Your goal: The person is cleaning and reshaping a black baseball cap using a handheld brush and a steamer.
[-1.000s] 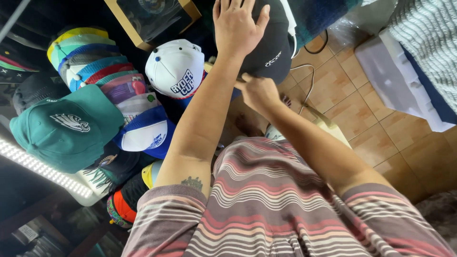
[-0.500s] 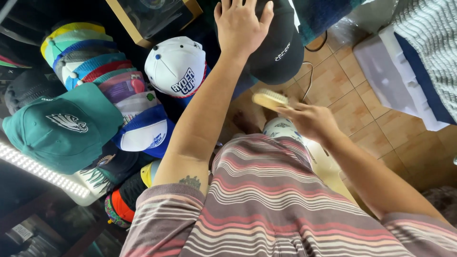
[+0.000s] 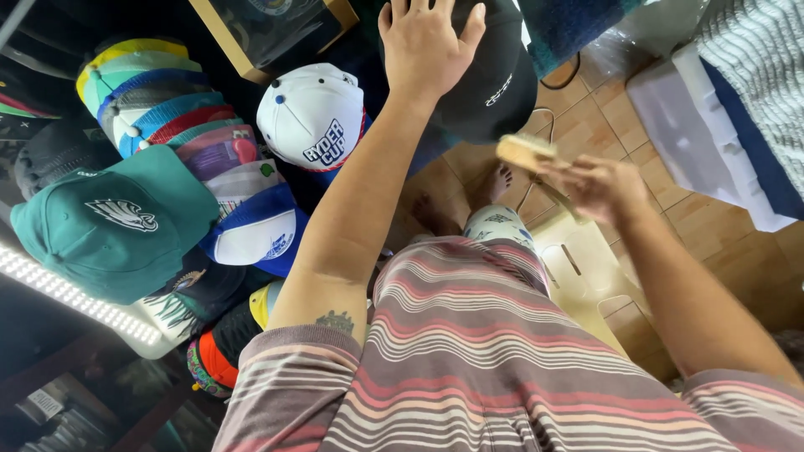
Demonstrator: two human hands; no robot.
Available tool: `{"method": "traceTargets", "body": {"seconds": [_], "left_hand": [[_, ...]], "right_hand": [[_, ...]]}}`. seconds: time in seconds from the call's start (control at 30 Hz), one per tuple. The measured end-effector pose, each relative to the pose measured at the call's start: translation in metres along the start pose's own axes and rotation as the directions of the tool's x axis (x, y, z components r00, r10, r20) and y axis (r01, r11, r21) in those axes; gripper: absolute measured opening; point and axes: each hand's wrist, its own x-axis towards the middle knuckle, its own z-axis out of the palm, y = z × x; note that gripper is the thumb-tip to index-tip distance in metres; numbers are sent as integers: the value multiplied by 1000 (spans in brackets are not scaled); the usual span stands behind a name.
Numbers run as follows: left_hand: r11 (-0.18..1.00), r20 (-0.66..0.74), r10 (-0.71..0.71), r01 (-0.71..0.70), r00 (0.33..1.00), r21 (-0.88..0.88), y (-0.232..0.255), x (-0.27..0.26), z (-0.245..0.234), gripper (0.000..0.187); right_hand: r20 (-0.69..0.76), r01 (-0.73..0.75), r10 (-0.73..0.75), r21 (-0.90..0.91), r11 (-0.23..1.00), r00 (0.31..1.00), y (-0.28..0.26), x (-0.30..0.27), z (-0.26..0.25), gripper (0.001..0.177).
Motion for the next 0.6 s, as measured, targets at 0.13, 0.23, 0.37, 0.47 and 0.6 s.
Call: {"method": "traceTargets", "body": {"seconds": [0.13, 0.23, 0.37, 0.47, 0.6], "left_hand": [[999, 20, 27, -28, 999, 44, -2, 2, 2, 49], [996, 32, 27, -29, 999, 81, -8, -1, 10, 53], [996, 31, 29, -32, 999, 87, -6, -2, 7, 51], [994, 40, 38, -42, 998, 105, -6, -1, 10, 53], [995, 57, 28, -33, 998, 98, -2, -3, 4, 50]], "right_hand": [[-178, -48, 100, 276, 960, 979, -75, 41, -16, 41], [47, -278, 290, 456, 845, 956, -58, 66, -17, 48], [-234, -245, 482, 631, 736, 844, 9, 20, 38, 30], [153, -577, 807, 774, 262, 571, 8, 14, -1, 47], [370, -462, 715, 884, -75, 593, -79, 52, -23, 59]]}}
